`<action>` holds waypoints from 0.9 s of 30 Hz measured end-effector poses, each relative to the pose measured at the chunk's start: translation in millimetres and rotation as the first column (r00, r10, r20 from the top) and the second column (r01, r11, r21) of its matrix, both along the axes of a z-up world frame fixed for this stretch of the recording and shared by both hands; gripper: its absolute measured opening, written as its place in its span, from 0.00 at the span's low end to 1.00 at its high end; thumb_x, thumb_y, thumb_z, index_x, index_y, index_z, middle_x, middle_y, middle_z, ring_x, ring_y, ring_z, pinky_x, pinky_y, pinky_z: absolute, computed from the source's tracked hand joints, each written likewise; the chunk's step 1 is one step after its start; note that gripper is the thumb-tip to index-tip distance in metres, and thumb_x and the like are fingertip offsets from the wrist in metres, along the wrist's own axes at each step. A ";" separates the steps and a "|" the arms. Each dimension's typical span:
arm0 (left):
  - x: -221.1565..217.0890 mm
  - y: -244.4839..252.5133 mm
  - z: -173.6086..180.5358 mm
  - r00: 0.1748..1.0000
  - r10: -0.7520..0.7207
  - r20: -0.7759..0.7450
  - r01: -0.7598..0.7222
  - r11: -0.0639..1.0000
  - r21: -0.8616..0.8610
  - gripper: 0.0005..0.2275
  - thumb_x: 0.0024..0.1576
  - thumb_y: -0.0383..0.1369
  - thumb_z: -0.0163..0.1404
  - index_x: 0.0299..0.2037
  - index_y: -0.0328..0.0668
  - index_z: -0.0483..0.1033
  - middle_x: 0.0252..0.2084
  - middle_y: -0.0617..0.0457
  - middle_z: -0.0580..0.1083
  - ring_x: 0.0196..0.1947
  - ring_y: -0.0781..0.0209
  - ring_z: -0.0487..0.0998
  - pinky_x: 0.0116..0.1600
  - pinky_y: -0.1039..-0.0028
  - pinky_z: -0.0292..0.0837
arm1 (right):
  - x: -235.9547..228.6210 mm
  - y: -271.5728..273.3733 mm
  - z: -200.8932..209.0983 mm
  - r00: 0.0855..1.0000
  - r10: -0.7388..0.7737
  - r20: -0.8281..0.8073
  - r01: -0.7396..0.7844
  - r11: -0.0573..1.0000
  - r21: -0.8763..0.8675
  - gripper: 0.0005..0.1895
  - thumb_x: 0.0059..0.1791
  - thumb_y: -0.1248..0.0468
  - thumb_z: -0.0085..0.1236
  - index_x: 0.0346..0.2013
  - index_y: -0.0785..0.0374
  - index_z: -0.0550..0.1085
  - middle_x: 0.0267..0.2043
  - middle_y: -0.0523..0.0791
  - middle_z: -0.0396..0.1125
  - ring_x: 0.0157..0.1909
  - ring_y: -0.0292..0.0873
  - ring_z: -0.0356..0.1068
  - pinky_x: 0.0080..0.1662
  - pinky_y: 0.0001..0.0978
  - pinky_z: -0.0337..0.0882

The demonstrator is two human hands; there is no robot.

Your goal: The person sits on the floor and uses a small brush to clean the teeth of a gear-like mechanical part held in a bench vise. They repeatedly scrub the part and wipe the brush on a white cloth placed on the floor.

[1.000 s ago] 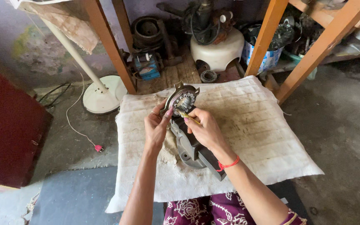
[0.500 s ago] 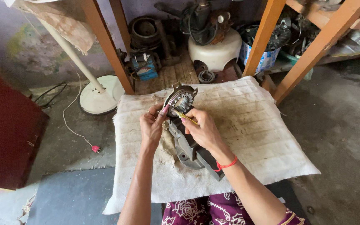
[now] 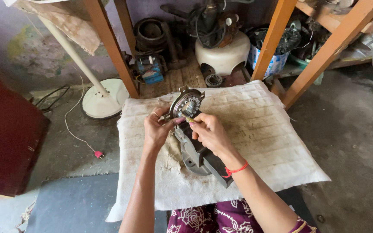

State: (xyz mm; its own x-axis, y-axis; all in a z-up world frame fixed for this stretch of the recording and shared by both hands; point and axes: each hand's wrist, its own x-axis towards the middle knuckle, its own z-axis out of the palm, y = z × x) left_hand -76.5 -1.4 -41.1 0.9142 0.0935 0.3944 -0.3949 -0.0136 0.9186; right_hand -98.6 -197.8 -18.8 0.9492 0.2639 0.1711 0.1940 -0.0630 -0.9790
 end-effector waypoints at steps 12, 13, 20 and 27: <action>4.7 7.6 42.2 0.988 0.144 0.055 -0.152 0.846 0.511 0.15 0.41 0.25 0.68 0.38 0.27 0.83 0.33 0.42 0.82 0.32 0.61 0.84 0.39 0.72 0.78 | 1.4 15.9 4.4 0.999 -0.040 -0.033 0.039 0.999 -0.034 0.08 0.52 0.66 0.55 0.35 0.70 0.76 0.20 0.45 0.71 0.17 0.29 0.61 0.20 0.23 0.59; 5.6 6.8 41.6 0.988 0.148 0.047 -0.152 0.847 0.509 0.15 0.40 0.24 0.68 0.38 0.27 0.82 0.33 0.42 0.82 0.31 0.61 0.84 0.39 0.72 0.78 | 2.3 17.4 4.1 0.999 -0.041 -0.027 0.040 0.998 -0.044 0.08 0.52 0.66 0.55 0.34 0.71 0.76 0.20 0.45 0.71 0.17 0.29 0.61 0.20 0.24 0.59; 12.0 6.2 42.9 0.983 0.181 -0.030 -0.144 0.863 0.485 0.15 0.37 0.22 0.68 0.35 0.26 0.82 0.30 0.42 0.82 0.28 0.62 0.83 0.36 0.72 0.78 | -3.8 20.1 15.4 0.924 -0.090 0.371 0.206 0.936 -0.287 0.06 0.48 0.68 0.58 0.30 0.70 0.76 0.19 0.52 0.72 0.21 0.43 0.74 0.29 0.36 0.71; 20.0 9.5 43.6 0.989 0.145 -0.031 -0.111 0.862 0.495 0.16 0.34 0.21 0.69 0.33 0.25 0.82 0.30 0.43 0.82 0.28 0.63 0.82 0.36 0.72 0.78 | -18.6 24.0 26.2 0.805 -0.082 0.588 0.391 0.818 -0.421 0.06 0.44 0.68 0.60 0.34 0.68 0.74 0.24 0.58 0.70 0.31 0.63 0.73 0.36 0.53 0.70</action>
State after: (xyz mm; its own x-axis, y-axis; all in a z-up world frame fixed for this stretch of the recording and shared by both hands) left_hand -56.5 8.1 2.6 0.9327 0.0213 0.3601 -0.2983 -0.5160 0.8030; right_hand -117.1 -173.8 7.4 0.7905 0.2357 0.5653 0.5690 -0.6242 -0.5354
